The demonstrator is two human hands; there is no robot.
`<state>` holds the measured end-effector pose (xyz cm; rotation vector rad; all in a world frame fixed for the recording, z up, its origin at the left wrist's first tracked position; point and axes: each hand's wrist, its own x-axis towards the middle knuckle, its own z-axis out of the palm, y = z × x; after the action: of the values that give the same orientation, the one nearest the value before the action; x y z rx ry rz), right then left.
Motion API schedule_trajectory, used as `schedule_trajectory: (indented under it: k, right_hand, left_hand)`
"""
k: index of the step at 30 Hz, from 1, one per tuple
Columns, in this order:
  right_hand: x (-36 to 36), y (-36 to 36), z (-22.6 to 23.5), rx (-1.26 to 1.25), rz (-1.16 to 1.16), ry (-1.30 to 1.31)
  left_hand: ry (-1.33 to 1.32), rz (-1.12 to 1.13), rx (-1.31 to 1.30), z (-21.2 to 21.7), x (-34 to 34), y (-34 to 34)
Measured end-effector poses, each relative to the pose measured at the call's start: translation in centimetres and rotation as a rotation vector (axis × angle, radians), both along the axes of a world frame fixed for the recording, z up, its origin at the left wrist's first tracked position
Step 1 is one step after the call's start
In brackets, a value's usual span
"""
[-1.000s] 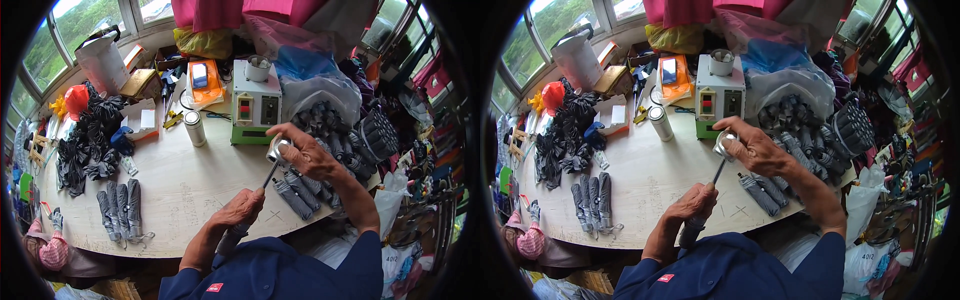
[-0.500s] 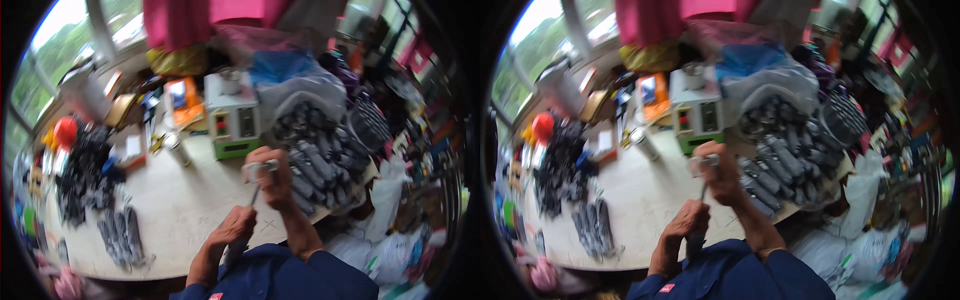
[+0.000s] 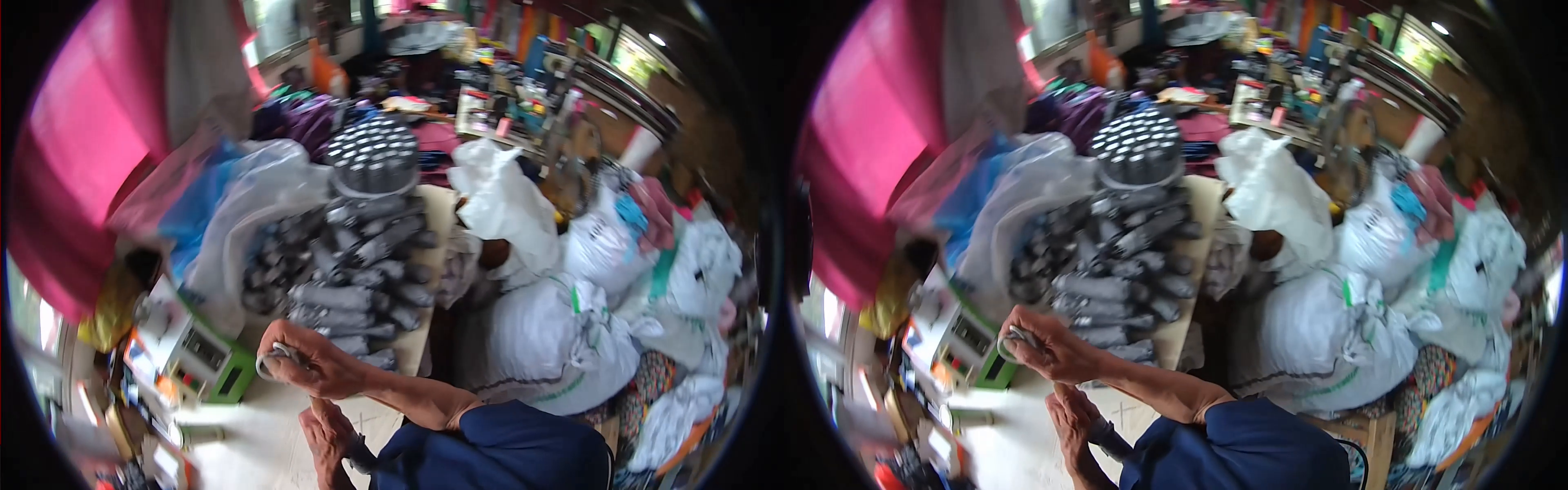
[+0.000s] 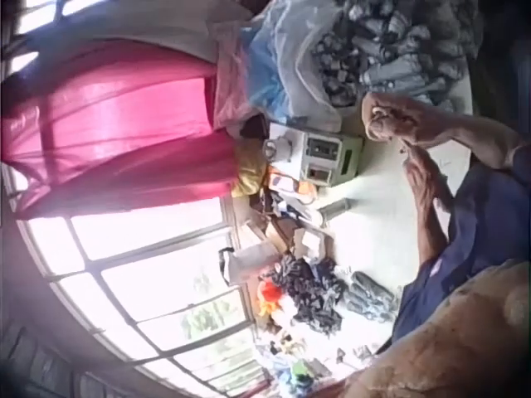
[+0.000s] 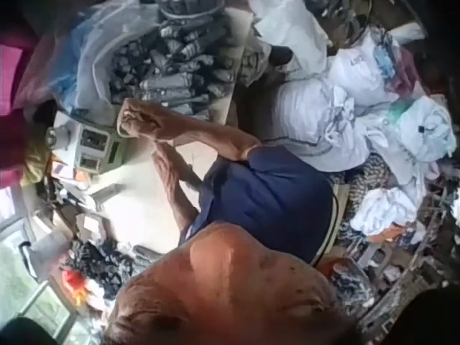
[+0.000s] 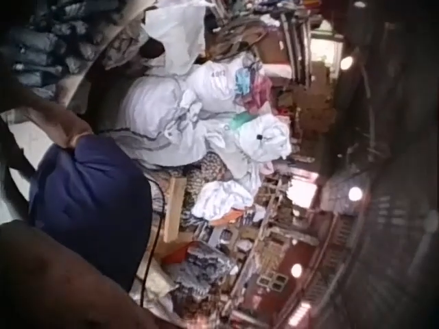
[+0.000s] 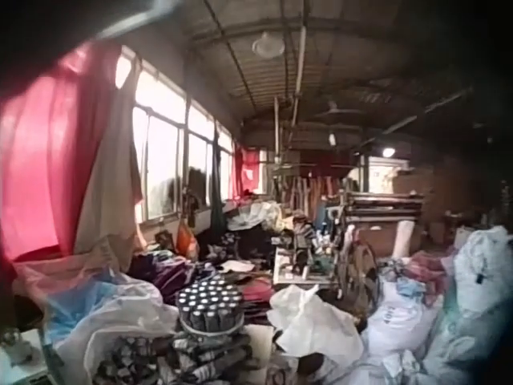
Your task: Assembling small mechanical components at a workbench in a production facility.
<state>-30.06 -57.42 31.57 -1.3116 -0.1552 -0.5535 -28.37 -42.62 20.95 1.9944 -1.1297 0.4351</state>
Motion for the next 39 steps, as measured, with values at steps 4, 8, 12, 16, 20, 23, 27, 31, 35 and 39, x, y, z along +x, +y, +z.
schedule_trajectory:
  k: [4,8,12,16,20,23,27,31,35,39]
  right_hand:
    - [-5.7,-4.6,0.9,0.118,-0.037,-0.187]
    - [-10.6,-7.6,1.1,-0.18,-0.518,-0.102]
    - [-13.8,-9.8,0.8,-0.381,-0.939,0.147]
    - [-20.7,-10.8,2.7,0.074,-0.67,0.048]
    - [-23.9,-10.7,1.1,0.003,-0.431,-0.224]
    - [-24.7,-10.0,0.4,-0.051,-0.514,-0.193]
    - [-27.0,-6.9,1.6,0.13,-0.882,-0.092]
    - [-25.1,-6.7,2.7,-0.057,-1.149,0.074]
    - [-22.8,-6.7,2.2,-0.189,-1.233,0.028]
    - [-21.8,-7.2,2.7,-0.053,-1.005,0.03]
  left_hand:
    - [1.194,-0.701,0.239,3.1,-0.4,-3.8]
    - [0.98,-0.766,0.223,6.5,-4.5,-10.2]
    - [0.243,-0.647,0.099,0.9,-7.3,-15.0]
    - [1.441,-0.917,0.347,4.7,-9.7,-16.3]
    - [1.975,-1.627,0.347,-0.6,-7.9,-15.0]
    - [1.241,-1.258,0.297,0.2,-10.1,-14.6]
    - [0.435,-0.963,0.264,5.0,-14.7,-15.8]
    - [0.52,-0.885,0.207,7.6,-15.0,-15.3]
    - [0.568,-0.823,0.255,6.5,-13.4,-14.5]
    - [0.59,-0.764,0.21,6.2,-12.1,-13.6]
